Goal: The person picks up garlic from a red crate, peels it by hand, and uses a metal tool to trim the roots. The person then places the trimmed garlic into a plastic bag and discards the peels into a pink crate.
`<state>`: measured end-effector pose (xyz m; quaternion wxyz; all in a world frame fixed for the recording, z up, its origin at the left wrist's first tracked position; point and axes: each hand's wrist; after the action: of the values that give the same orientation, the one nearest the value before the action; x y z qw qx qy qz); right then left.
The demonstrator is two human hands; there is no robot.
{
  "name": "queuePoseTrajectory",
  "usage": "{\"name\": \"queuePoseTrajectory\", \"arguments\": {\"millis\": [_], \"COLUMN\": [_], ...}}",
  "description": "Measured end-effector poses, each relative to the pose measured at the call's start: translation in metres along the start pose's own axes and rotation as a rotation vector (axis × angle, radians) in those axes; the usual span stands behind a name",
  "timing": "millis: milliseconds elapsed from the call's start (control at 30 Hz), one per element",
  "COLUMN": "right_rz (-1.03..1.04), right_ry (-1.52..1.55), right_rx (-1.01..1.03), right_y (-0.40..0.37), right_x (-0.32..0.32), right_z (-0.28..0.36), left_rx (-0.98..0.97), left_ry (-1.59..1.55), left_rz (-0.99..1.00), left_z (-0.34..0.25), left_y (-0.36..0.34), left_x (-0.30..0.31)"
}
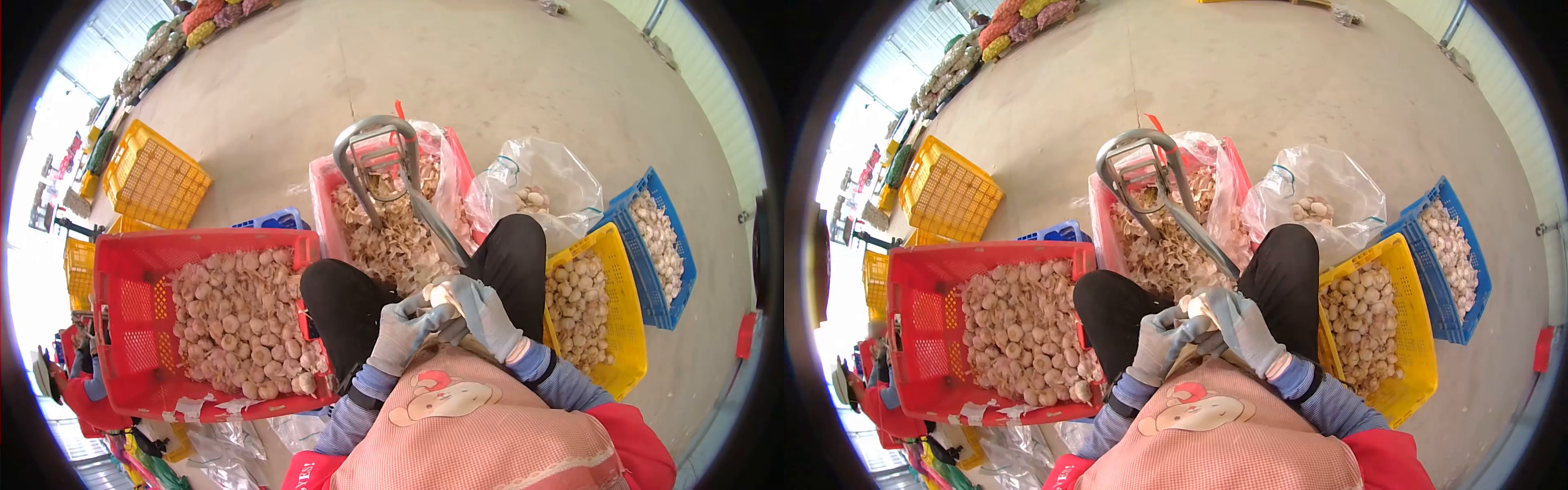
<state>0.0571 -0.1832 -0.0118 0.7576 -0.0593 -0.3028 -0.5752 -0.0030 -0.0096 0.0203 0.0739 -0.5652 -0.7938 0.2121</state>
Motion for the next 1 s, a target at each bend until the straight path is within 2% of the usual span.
{"name": "queuePoseTrajectory", "arguments": {"millis": [67, 133, 233, 300, 367, 433, 467, 567, 600, 667, 733, 833, 900, 933, 967, 1000], "right_rz": [0.129, 0.263, 0.110, -0.118, -0.157, -0.021, 0.057, 0.239, 0.260, 0.177, 0.067, 0.160, 0.061, 0.007, -0.146, -0.223], "right_ry": [0.360, 0.858, 0.798, 0.422, 0.173, 0.077, -0.065, 0.491, 0.675, 1.142, 1.243, 1.121, 1.246, 1.305, 1.137, 0.985], "right_rx": [-0.443, -1.009, -0.975, -0.258, 0.008, -0.167, -0.080, -0.825, -0.922, -1.049, -1.100, -1.078, -1.162, -1.197, -1.069, -0.924], "right_y": [0.004, 0.019, 0.020, 0.006, 0.002, 0.007, 0.013, 0.019, 0.015, 0.003, 0.005, 0.015, 0.018, 0.025, 0.034, 0.045], "right_x": [0.014, 0.031, 0.027, -0.003, -0.007, 0.012, 0.021, 0.029, 0.023, -0.003, -0.011, 0.009, 0.016, 0.022, 0.033, 0.049], "right_z": [0.017, 0.045, 0.062, 0.021, 0.013, 0.039, 0.043, 0.052, 0.045, 0.023, 0.028, 0.037, 0.025, 0.025, 0.029, 0.027], "left_rx": [0.049, 0.082, -0.017, 0.000, 0.011, 0.014, -0.063, -0.038, 0.026, 0.003, -0.041, -0.072, -0.119, -0.259, -0.278, -0.456], "left_ry": [-0.038, -0.072, -0.095, -0.142, -0.135, -0.075, 0.036, 0.141, 0.109, -0.012, -0.058, -0.013, 0.182, 0.160, 0.257, 0.232], "left_rz": [0.036, 0.064, 0.072, 0.084, 0.078, 0.046, 0.073, 0.068, 0.083, 0.049, 0.001, -0.054, -0.112, -0.206, -0.301, -0.429], "left_z": [-0.003, -0.002, 0.002, 0.003, 0.008, 0.017, 0.019, 0.012, 0.006, 0.027, 0.027, 0.019, 0.008, 0.009, 0.004, -0.002], "left_y": [-0.003, -0.001, 0.001, 0.000, -0.003, -0.002, 0.000, 0.000, 0.001, 0.006, 0.006, 0.007, 0.008, 0.013, 0.013, 0.015], "left_x": [0.002, 0.005, 0.005, 0.002, 0.002, 0.006, 0.010, 0.007, 0.005, 0.005, 0.000, -0.007, 0.000, 0.006, 0.020, 0.033]}}
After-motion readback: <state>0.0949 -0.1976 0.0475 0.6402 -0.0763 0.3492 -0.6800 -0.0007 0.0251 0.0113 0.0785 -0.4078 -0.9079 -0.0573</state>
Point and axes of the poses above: each hand's wrist, its own y-axis towards the middle knuckle, its own x-axis out of the back of the hand, z = x × y, and after that the axes turned 14 degrees about -z, right-handed
